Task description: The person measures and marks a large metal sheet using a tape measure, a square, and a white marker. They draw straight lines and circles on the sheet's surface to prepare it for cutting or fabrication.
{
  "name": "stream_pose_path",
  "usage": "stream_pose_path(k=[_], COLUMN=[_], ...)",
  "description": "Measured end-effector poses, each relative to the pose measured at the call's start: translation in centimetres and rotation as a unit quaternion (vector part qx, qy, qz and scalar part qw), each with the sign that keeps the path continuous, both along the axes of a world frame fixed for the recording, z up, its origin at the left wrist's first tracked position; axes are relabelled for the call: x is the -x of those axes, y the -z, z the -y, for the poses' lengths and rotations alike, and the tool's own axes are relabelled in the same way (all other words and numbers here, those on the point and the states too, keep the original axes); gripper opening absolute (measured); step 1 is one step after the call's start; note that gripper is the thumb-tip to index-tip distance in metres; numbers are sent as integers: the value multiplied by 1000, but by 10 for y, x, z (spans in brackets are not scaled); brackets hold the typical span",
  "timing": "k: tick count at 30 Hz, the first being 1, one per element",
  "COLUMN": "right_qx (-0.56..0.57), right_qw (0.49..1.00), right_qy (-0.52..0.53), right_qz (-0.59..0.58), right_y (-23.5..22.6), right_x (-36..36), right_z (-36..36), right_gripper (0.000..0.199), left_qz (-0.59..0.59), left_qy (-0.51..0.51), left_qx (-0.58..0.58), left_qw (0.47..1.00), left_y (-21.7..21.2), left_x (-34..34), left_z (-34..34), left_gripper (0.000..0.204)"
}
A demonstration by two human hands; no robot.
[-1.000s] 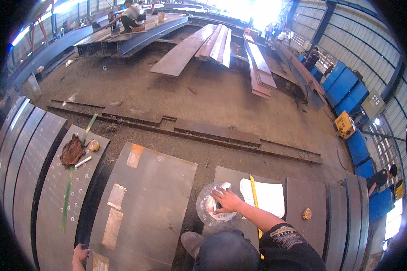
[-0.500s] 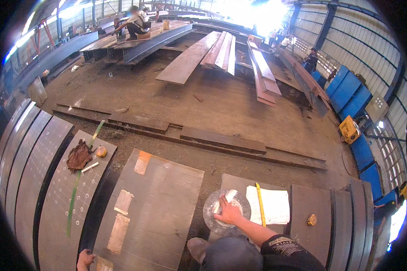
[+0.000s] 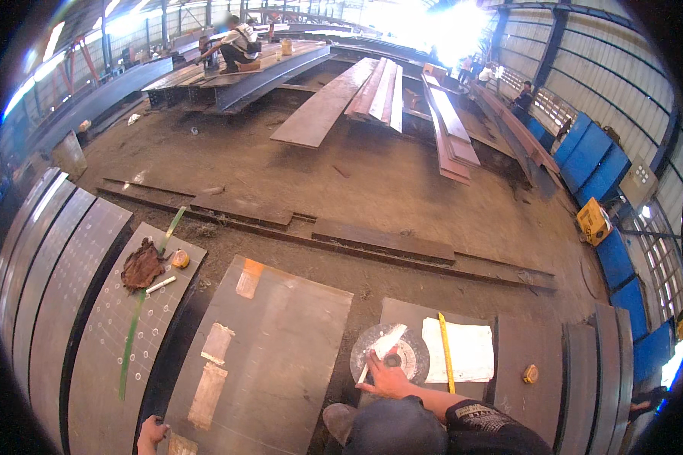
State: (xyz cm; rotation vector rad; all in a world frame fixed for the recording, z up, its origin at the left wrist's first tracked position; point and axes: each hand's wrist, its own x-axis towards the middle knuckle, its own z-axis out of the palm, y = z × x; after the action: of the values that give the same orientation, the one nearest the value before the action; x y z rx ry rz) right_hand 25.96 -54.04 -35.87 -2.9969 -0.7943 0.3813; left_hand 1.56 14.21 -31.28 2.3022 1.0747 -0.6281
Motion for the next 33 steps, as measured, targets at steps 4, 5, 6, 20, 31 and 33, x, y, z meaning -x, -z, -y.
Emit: stream_pose_path(k=[4, 5, 6, 20, 31, 33], right_qx=[-29, -45, -44, -12, -19, -25], right_qw=[987, 981, 986, 999, 998, 993], right_qy=[146, 178, 157, -14, -44, 92], right_qz=[-62, -58, -46, 46, 29, -73], right_y=[-27, -26, -19, -2, -9, -24], right_x=[-43, -45, -38, 24, 2, -30], right_z=[2, -3, -5, -21, -11, -11], right_gripper=[103, 103, 103, 99, 96, 95], left_qz=[-19, -28, -23, 6, 24, -22], left_qy=[-33, -37, -41, -42, -36, -42], left_qx=[13, 11, 17, 24, 47, 47], left_qw=[999, 999, 999, 999, 998, 998], left_y=[5, 7, 11, 47, 11, 10], left_x=[3, 3, 3, 27, 9, 15], left_z=[-2, -3, -3, -28, -2, -4], left_gripper=[47, 46, 47, 47, 45, 47])
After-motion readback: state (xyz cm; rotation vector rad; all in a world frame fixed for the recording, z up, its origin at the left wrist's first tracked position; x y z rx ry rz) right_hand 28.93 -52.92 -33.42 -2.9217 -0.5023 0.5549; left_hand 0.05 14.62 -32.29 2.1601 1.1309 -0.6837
